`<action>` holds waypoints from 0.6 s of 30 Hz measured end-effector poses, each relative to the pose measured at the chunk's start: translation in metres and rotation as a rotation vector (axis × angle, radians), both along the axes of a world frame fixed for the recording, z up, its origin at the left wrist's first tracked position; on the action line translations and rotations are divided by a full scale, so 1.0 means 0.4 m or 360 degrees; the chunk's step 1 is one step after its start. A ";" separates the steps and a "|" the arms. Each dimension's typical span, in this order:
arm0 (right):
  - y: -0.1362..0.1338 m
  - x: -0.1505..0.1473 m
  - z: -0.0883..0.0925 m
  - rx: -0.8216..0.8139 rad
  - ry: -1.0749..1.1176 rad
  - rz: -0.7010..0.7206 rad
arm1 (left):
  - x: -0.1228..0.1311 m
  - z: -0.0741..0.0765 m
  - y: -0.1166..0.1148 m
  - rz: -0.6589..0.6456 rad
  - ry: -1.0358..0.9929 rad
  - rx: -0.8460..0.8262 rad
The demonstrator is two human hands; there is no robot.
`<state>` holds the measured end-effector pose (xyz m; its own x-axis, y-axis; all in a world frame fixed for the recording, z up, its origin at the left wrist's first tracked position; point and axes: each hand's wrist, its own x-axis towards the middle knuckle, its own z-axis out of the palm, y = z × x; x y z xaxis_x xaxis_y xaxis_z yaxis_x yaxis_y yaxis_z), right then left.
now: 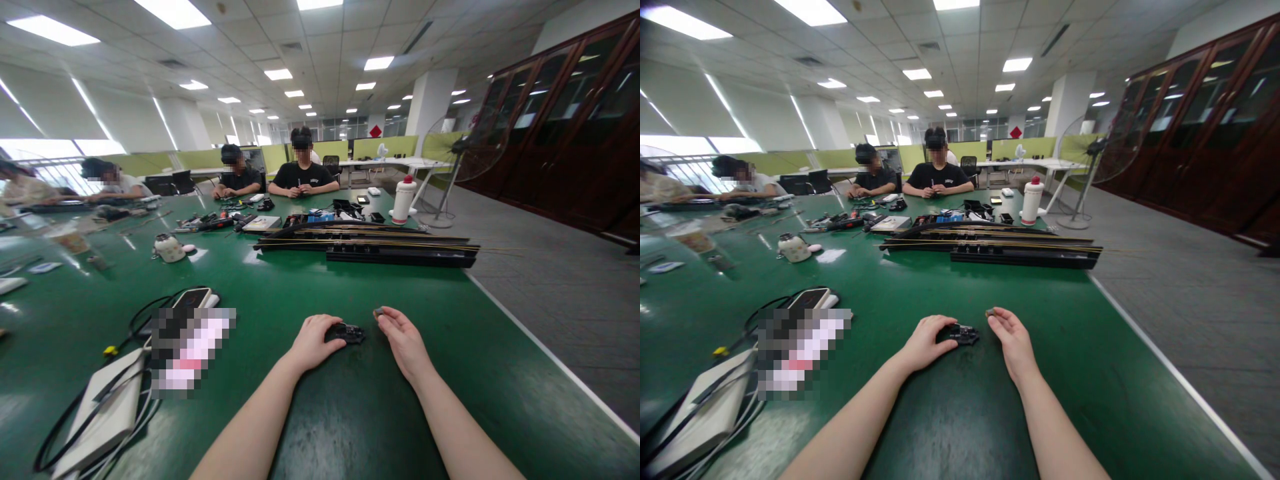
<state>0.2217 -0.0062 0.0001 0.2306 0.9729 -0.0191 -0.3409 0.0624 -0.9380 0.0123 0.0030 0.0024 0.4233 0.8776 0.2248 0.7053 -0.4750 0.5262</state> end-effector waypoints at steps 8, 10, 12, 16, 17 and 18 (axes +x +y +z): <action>-0.003 -0.006 -0.001 0.0003 -0.0269 0.0110 | -0.002 -0.004 0.002 -0.0017 -0.0010 0.0023; -0.005 -0.009 -0.003 0.0028 -0.0421 0.0177 | -0.002 -0.006 0.003 -0.0021 -0.0010 0.0022; -0.008 -0.014 -0.007 0.0078 -0.0641 0.0207 | -0.002 -0.007 0.004 -0.0025 -0.0011 0.0024; -0.015 -0.025 -0.013 0.0232 -0.1024 0.0173 | -0.003 -0.010 0.005 -0.0034 -0.0021 0.0051; -0.017 -0.028 -0.013 0.0285 -0.1068 0.0171 | -0.004 -0.012 0.005 -0.0036 -0.0025 0.0059; -0.019 -0.031 -0.013 0.0333 -0.1122 0.0169 | -0.004 -0.013 0.006 -0.0037 -0.0029 0.0064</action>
